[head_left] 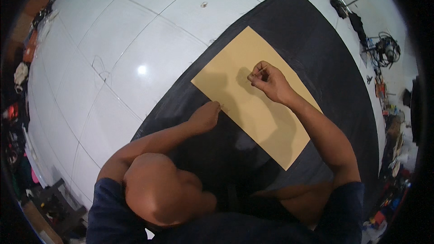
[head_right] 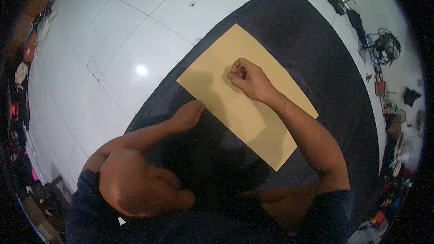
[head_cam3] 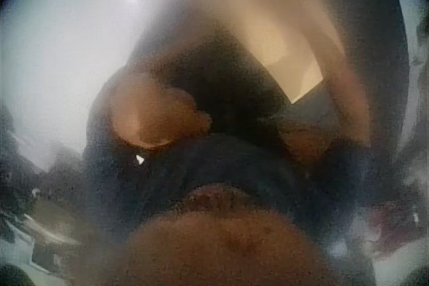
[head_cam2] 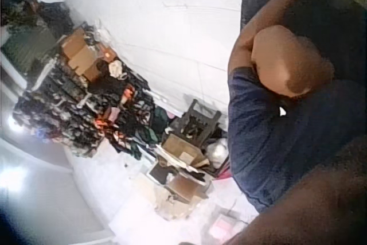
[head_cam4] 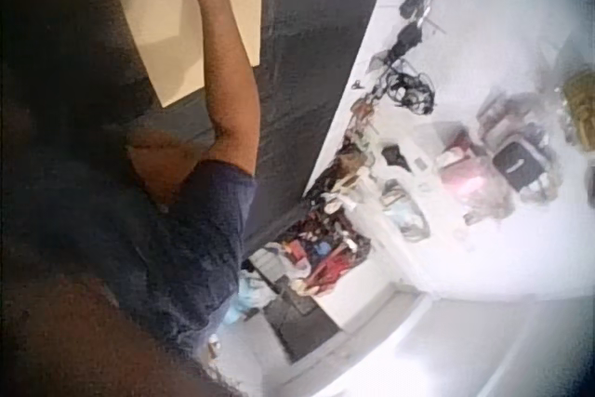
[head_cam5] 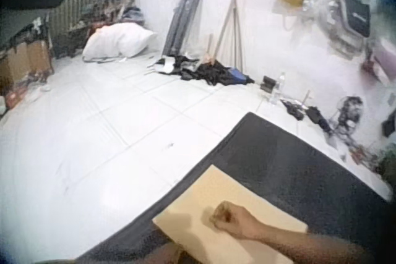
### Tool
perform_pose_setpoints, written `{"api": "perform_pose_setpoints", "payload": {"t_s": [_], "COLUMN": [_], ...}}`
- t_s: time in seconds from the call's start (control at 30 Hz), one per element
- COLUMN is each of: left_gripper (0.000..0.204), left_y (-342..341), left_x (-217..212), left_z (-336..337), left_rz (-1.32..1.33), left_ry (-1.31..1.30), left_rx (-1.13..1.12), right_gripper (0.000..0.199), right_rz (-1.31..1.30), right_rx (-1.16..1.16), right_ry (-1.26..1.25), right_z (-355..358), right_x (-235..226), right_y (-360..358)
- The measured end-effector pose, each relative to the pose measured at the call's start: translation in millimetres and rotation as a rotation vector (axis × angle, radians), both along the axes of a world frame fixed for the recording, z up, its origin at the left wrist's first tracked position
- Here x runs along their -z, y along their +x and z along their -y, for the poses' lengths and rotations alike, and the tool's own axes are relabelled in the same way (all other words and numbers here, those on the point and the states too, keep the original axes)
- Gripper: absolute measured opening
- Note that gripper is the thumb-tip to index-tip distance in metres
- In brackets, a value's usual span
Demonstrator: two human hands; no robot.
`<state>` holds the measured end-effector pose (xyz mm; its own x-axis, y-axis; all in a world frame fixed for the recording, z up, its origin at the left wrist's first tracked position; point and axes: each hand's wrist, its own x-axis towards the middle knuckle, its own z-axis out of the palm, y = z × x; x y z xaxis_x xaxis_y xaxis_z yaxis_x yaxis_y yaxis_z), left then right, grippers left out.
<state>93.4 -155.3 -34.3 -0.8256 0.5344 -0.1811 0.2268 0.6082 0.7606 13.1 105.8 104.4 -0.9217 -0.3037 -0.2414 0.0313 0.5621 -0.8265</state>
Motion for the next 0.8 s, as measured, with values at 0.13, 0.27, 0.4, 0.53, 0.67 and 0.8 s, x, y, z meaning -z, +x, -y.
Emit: {"api": "perform_pose_setpoints", "payload": {"t_s": [0.13,0.27,0.4,0.53,0.67,0.8], "left_gripper": [0.056,0.074,0.078,0.083,0.091,0.096], "left_y": [-6.2,-17.0,-19.8,-26.8,-34.0,-34.7], "left_x": [-55.5,-66.5,-45.7,-43.9,-38.1,-30.2], "left_z": [-7.3,1.4,7.3,13.2,19.6,21.8], "left_rz": [0.097,0.170,-0.026,-0.078,-0.043,-0.032], "left_ry": [-0.324,-0.419,-0.363,-0.380,-0.460,-0.485], "left_rx": [-0.068,-0.040,-0.049,-0.073,-0.088,-0.099], "right_gripper": [0.021,0.023,0.023,0.023,0.019,0.018], "right_rz": [-0.136,-0.153,-0.081,-0.150,-0.237,-0.249], "right_rx": [-0.180,-0.149,0.045,0.027,-0.010,-0.075], "right_ry": [0.012,-0.007,-0.071,-0.039,0.028,0.094], "right_z": [40.0,84.5,132.0,150.0,153.1,154.9], "right_x": [-23.1,11.2,65.4,94.3,109.1,112.4], "right_y": [-13.0,-21.3,-14.4,-18.8,-30.0,-35.6]}}
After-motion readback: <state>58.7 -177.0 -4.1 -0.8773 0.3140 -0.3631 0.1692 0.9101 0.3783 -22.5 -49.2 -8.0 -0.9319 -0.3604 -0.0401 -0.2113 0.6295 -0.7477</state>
